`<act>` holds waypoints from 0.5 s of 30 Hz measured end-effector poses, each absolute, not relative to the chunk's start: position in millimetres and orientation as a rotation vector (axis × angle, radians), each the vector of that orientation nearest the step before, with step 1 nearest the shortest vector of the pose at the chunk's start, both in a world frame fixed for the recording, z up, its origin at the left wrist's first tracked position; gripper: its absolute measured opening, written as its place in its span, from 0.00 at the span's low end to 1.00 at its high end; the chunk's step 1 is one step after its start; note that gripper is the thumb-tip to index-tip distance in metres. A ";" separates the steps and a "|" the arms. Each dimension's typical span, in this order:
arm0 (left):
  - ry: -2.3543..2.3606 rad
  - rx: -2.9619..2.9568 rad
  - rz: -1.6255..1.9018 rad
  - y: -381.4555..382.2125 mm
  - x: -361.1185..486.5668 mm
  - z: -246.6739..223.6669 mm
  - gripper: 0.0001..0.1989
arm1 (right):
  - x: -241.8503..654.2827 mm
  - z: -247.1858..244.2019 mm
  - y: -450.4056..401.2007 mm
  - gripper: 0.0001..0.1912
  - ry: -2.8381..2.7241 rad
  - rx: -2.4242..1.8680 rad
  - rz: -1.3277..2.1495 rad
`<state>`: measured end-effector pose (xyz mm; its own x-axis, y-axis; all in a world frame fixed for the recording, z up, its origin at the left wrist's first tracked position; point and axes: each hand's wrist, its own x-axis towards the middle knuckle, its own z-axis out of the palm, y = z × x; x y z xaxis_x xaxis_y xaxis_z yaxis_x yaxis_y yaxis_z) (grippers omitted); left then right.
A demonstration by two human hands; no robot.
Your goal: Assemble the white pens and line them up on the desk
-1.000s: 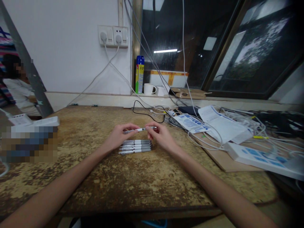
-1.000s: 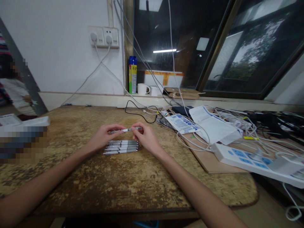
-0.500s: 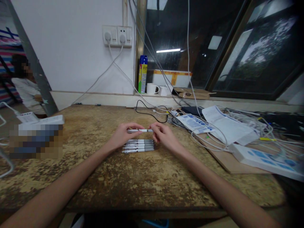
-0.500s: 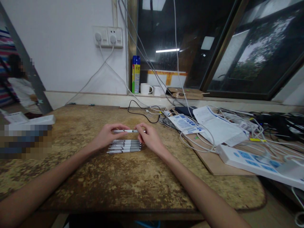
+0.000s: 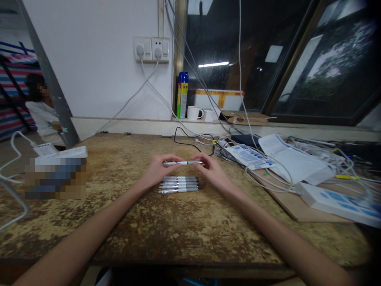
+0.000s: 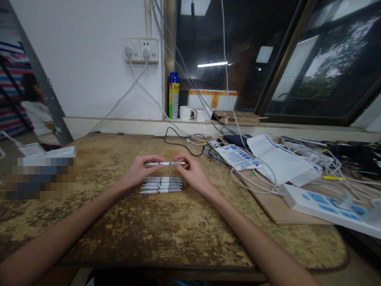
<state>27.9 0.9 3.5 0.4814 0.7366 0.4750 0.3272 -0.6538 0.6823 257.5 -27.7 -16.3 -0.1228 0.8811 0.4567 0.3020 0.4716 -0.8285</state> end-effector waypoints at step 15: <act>0.876 2.201 1.047 1.9 24.4 4.9 0.10 | 260.3 -20.7 -28.6 0.29 -1.783 -1.104 0.890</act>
<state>24.4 1.9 4.9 0.4855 0.7442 0.4588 0.3201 -0.6397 0.6988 260.3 -28.6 -20.7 -0.2622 0.9227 0.2827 0.3290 0.3609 -0.8726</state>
